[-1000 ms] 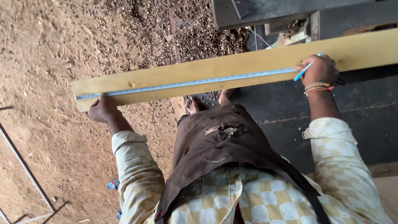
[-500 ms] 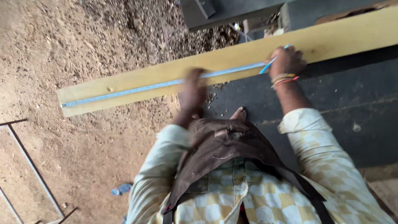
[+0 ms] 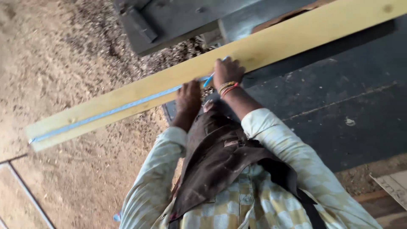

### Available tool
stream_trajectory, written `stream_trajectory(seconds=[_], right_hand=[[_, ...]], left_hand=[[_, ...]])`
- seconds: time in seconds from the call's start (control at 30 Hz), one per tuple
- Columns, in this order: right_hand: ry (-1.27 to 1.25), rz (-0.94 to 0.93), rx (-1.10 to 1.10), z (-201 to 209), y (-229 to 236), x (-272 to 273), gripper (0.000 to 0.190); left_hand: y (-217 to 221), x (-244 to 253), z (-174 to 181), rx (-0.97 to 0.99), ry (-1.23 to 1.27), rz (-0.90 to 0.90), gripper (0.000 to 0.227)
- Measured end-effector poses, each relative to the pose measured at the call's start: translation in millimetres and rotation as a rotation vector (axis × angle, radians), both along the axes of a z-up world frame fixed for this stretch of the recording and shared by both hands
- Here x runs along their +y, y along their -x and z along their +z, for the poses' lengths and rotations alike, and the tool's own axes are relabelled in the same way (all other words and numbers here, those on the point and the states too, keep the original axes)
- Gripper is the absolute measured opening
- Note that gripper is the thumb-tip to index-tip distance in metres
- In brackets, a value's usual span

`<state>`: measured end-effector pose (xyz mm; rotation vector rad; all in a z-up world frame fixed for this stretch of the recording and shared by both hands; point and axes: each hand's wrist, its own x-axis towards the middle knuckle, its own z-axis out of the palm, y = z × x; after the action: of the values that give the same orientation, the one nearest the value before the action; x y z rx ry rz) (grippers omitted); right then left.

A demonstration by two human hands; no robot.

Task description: Measure a piece of lumber with a tape measure and mark it with a pencil and try square.

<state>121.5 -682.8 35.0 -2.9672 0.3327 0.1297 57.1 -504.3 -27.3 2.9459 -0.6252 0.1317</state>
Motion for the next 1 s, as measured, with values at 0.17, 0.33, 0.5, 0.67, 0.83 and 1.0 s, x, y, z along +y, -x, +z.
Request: stream_trajectory(seconds=[0.17, 0.33, 0.5, 0.67, 0.83, 1.0], right_hand=[[-0.118, 0.031, 0.002, 27.4, -8.8, -70.6, 0.021], [-0.1, 0.071, -0.009, 13.3, -24.5, -193.8, 0.032], [-0.122, 0.158, -0.121, 32.0, -42.0, -324.3, 0.029], [-0.185, 0.093, -0.052, 20.8, -56.4, -459.8, 0.022], [-0.016, 0.164, -0.111, 8.9, -71.5, -597.4, 0.03], [0.08, 0.119, 0.018, 8.6, -88.7, -641.0, 0.032]], left_hand=[[1.6, 0.2, 12.7, 0.025, 0.043, 0.056, 0.039], [5.3, -8.2, 39.4, 0.066, -0.047, 0.122, 0.035], [2.7, -17.0, 56.5, 0.021, -0.073, 0.132, 0.032], [3.4, -21.5, 59.3, 0.051, -0.116, 0.181, 0.035], [18.0, 2.2, 3.8, 0.124, -0.081, 0.363, 0.029], [11.3, -41.8, 57.0, 0.106, -0.074, 0.406, 0.04]])
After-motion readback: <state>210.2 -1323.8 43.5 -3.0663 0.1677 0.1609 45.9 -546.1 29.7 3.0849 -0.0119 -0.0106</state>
